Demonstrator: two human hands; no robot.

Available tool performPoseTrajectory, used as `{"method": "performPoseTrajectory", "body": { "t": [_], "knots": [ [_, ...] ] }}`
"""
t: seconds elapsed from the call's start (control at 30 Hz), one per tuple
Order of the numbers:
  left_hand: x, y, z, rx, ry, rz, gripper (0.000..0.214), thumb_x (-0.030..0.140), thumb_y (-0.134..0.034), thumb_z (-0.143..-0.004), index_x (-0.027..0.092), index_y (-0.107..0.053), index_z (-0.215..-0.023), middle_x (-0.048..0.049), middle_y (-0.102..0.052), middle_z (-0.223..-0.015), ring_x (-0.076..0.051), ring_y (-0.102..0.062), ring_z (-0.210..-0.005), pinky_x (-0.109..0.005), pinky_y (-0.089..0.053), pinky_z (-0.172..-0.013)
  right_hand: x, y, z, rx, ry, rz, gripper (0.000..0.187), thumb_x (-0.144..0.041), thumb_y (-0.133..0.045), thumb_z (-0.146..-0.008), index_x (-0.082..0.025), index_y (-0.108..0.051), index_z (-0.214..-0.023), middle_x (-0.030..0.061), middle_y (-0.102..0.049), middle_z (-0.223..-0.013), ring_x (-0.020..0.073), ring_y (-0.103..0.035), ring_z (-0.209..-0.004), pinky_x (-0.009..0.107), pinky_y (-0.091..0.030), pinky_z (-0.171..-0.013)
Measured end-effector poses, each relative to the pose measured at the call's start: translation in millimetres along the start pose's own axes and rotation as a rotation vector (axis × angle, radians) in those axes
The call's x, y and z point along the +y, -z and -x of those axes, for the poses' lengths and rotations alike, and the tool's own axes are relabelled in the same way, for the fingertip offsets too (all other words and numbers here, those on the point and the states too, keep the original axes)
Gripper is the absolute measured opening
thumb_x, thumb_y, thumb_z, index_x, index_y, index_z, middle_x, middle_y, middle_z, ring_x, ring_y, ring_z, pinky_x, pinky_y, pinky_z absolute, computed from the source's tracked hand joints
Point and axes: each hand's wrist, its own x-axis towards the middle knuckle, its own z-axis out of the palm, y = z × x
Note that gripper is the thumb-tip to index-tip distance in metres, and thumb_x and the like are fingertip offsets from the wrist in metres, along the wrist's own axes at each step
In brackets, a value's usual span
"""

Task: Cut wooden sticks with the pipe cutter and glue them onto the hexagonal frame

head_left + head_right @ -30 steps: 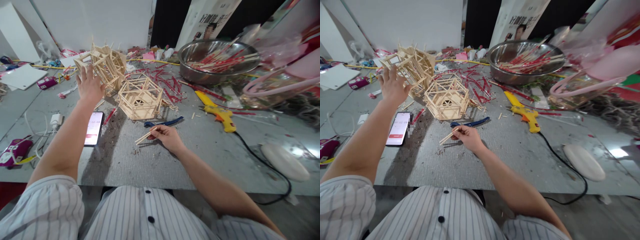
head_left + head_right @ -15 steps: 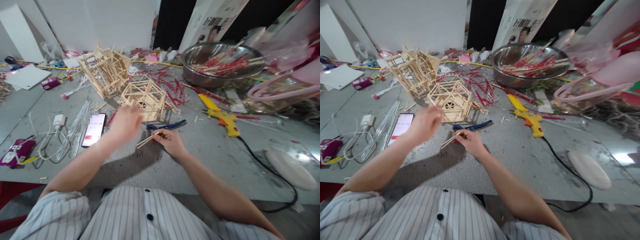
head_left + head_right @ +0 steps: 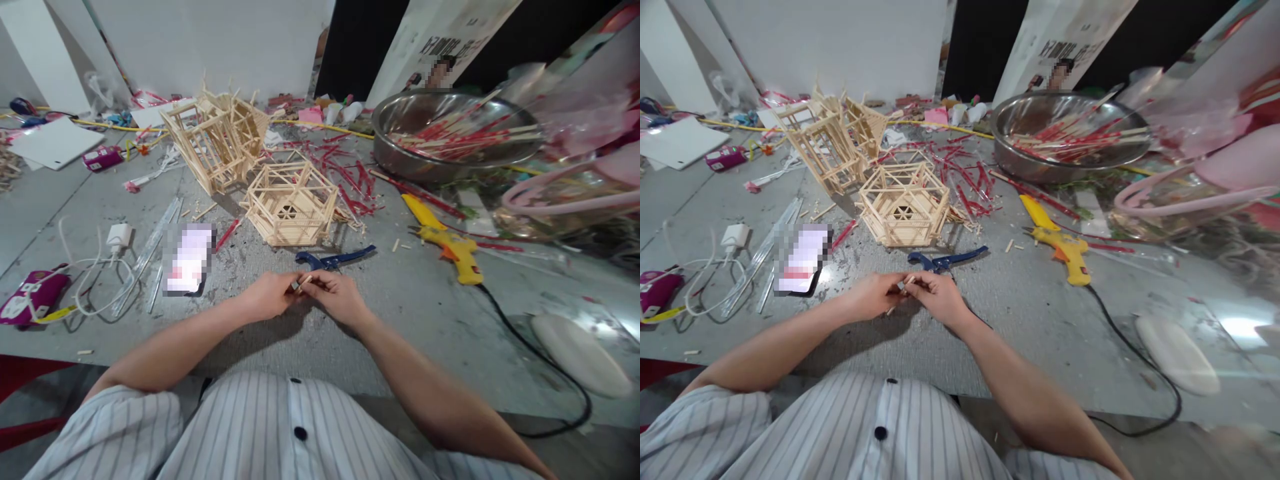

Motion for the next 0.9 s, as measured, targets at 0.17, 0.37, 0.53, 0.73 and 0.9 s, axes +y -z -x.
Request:
{"method": "performPoseTrajectory", "body": {
  "t": [0.17,0.37,0.53,0.73,0.9],
  "knots": [
    [-1.8,1.6,-3.2,-0.068,0.011,0.080,0.026,0.028,-0.057,-0.081,0.017,-0.063,-0.104,0.0007,-0.067,-0.067,-0.012,-0.059,-0.059,-0.019,-0.038,-0.055,0.4,-0.5,1.3,-0.040,-0.044,-0.002,0.025,-0.043,-0.061,-0.074,-0.019,-0.060,-0.071,0.0011,-0.063,-0.066,0.0141,-0.060,-0.062,0.027,-0.047,-0.062],
    [-5.8,3.0,-5.4,-0.127,-0.006,0.130,0.041,0.028,-0.058,-0.081,0.013,-0.057,-0.119,-0.0010,-0.068,-0.069,-0.014,-0.060,-0.062,-0.020,-0.040,-0.057,6.3,-0.2,1.3,-0.036,-0.030,0.085,0.024,-0.043,-0.057,-0.078,-0.019,-0.061,-0.077,0.0024,-0.066,-0.068,0.0158,-0.062,-0.062,0.028,-0.048,-0.061],
    [-12.7,-7.0,-0.7,0.026,-0.167,-0.045,0.052,0.026,-0.048,-0.089,0.014,-0.041,-0.138,-0.0081,-0.073,-0.088,-0.018,-0.068,-0.077,-0.024,-0.046,-0.065,-10.6,5.0,12.5,0.009,0.246,0.393,0.022,-0.036,-0.048,-0.088,-0.021,-0.064,-0.080,0.0040,-0.070,-0.075,0.0158,-0.065,-0.069,0.025,-0.046,-0.064],
    [-19.8,-18.9,-1.6,0.133,-0.313,-0.084,0.039,0.029,-0.042,-0.093,0.015,-0.050,-0.129,-0.0112,-0.071,-0.106,-0.017,-0.068,-0.088,-0.023,-0.050,-0.073,-18.4,10.8,18.3,-0.010,0.455,0.722,0.026,-0.031,-0.041,-0.093,-0.022,-0.065,-0.086,0.0058,-0.071,-0.078,0.0165,-0.066,-0.070,0.025,-0.045,-0.063],
    [-18.4,-15.5,-8.2,0.084,-0.247,-0.045,0.027,0.027,-0.046,-0.091,0.014,-0.059,-0.111,-0.0093,-0.072,-0.093,-0.017,-0.068,-0.082,-0.023,-0.048,-0.070,-12.6,6.9,12.0,0.018,0.403,0.563,0.022,-0.031,-0.046,-0.090,-0.022,-0.065,-0.082,0.0046,-0.071,-0.077,0.0160,-0.065,-0.071,0.025,-0.047,-0.065]
  ]
}}
